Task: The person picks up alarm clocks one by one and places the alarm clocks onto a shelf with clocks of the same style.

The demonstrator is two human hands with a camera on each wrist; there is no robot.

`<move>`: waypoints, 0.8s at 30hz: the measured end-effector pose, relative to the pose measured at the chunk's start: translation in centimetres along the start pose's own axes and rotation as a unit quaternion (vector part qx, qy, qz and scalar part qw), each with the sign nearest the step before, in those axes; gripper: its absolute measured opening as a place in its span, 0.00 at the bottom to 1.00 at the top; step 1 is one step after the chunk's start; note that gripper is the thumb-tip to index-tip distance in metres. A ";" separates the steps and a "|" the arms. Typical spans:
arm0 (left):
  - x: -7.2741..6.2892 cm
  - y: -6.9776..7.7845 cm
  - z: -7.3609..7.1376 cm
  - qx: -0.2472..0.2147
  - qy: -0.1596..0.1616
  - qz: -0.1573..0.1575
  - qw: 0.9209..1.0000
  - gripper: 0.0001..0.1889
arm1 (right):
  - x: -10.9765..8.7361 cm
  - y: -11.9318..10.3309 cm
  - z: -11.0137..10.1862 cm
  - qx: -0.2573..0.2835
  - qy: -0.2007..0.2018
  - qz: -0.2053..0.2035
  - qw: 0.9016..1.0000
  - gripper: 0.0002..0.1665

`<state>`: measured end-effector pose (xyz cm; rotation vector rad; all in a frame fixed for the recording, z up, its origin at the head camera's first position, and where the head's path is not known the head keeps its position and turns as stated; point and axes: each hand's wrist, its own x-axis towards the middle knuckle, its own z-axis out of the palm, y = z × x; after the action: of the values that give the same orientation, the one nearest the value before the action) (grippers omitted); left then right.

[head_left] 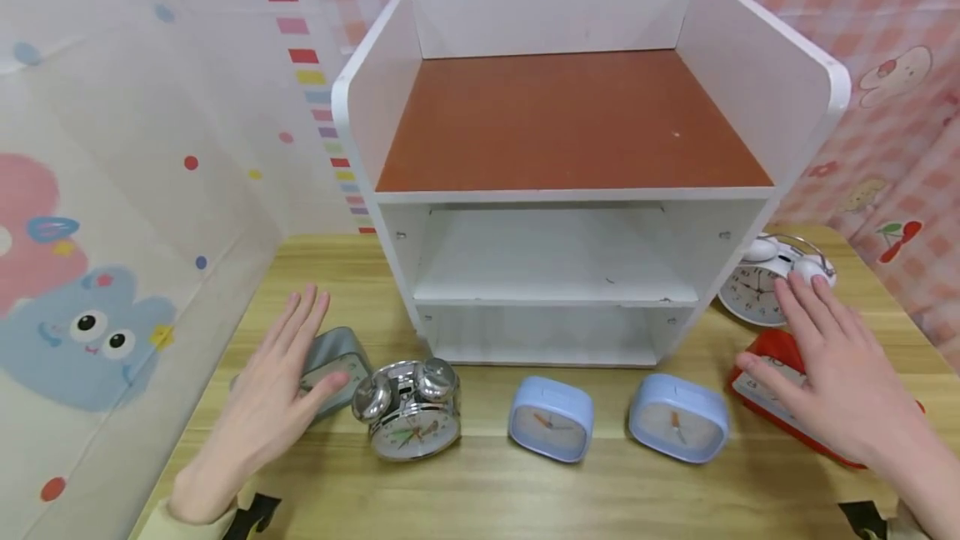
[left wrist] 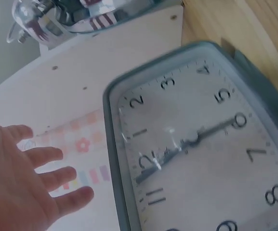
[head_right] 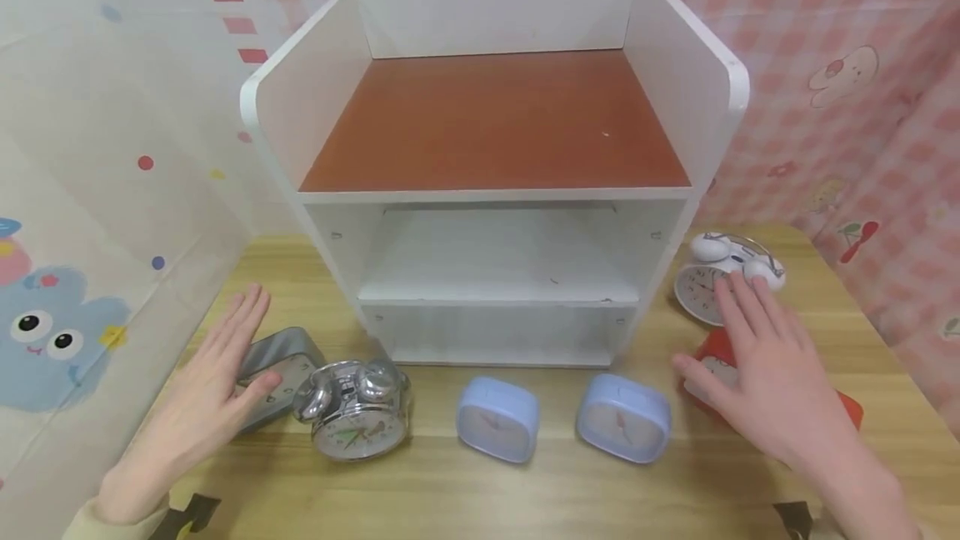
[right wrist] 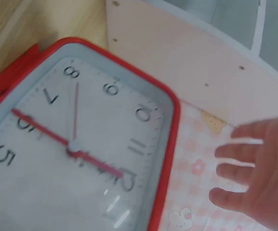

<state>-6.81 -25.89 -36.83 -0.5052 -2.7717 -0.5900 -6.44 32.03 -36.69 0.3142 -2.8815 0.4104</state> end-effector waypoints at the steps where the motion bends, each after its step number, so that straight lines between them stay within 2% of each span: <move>1: -0.1 0.0 0.0 -0.010 0.008 0.005 1.000 0.45 | 0.2 -0.1 -0.2 0.012 0.008 0.002 1.000 0.57; 6: -0.5 0.6 0.2 -0.068 0.039 0.016 0.997 0.46 | 0.9 -1.0 -1.5 0.090 0.068 0.011 0.994 0.50; 11: -0.7 1.2 0.8 -0.099 0.064 0.027 0.993 0.47 | 1.8 -2.1 -2.8 0.161 0.139 0.005 0.977 0.45; 14: -0.9 1.4 1.3 -0.106 0.074 0.037 0.991 0.47 | 2.5 -3.0 -3.6 0.176 0.165 0.012 0.970 0.44; 21: -1.2 1.6 2.5 -0.114 0.053 0.034 0.991 0.51 | 4.1 -4.7 -5.0 0.203 0.217 -0.008 0.955 0.42; 24: -1.4 1.7 2.9 -0.121 0.038 0.024 0.992 0.54 | 4.6 -5.2 -5.4 0.210 0.228 0.002 0.951 0.41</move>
<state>-5.44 -23.57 -39.23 -0.5853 -2.6219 -0.9218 -8.58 27.94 -29.22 0.2403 -2.3256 0.9625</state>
